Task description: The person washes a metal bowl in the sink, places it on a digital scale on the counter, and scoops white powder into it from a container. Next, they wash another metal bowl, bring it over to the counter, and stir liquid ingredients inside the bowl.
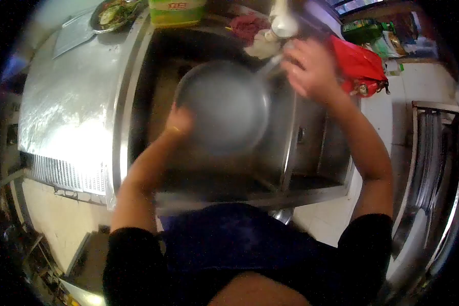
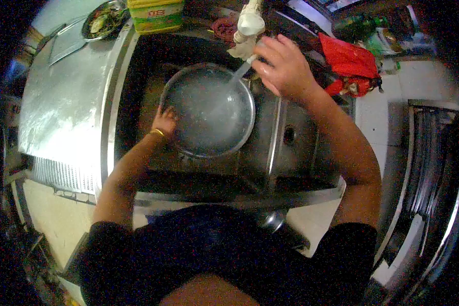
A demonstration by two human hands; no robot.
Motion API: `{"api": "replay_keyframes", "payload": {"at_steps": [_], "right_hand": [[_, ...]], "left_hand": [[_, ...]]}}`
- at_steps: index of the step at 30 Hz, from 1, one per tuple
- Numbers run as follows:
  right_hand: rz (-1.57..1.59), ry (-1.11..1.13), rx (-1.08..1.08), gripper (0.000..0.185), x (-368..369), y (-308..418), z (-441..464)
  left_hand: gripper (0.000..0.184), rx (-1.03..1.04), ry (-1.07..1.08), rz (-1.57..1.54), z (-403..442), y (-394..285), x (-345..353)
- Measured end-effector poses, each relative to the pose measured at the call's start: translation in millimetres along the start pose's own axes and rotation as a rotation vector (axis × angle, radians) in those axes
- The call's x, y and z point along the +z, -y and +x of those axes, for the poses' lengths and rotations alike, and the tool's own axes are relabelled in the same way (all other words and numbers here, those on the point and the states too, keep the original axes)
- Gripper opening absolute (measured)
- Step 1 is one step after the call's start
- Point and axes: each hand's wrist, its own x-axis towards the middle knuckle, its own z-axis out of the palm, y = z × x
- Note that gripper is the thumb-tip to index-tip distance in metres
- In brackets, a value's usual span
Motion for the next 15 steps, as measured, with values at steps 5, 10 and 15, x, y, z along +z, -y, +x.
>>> {"api": "replay_keyframes", "payload": {"at_steps": [5, 10, 15], "right_hand": [[0.024, 0.003, 0.004, 0.032, 5, -14, -21], [0.181, 0.219, 0.303, 0.031, 2, -18, -11], [-0.122, 0.385, 0.192, 0.025, -1, -33, 2]], "left_hand": [[0.044, 0.102, 0.147, 0.253, 45, -47, 63], [0.059, 0.069, 0.577, -0.202, 42, -42, 22], [0.075, 0.055, 0.697, -0.203, 50, -48, 46]]}}
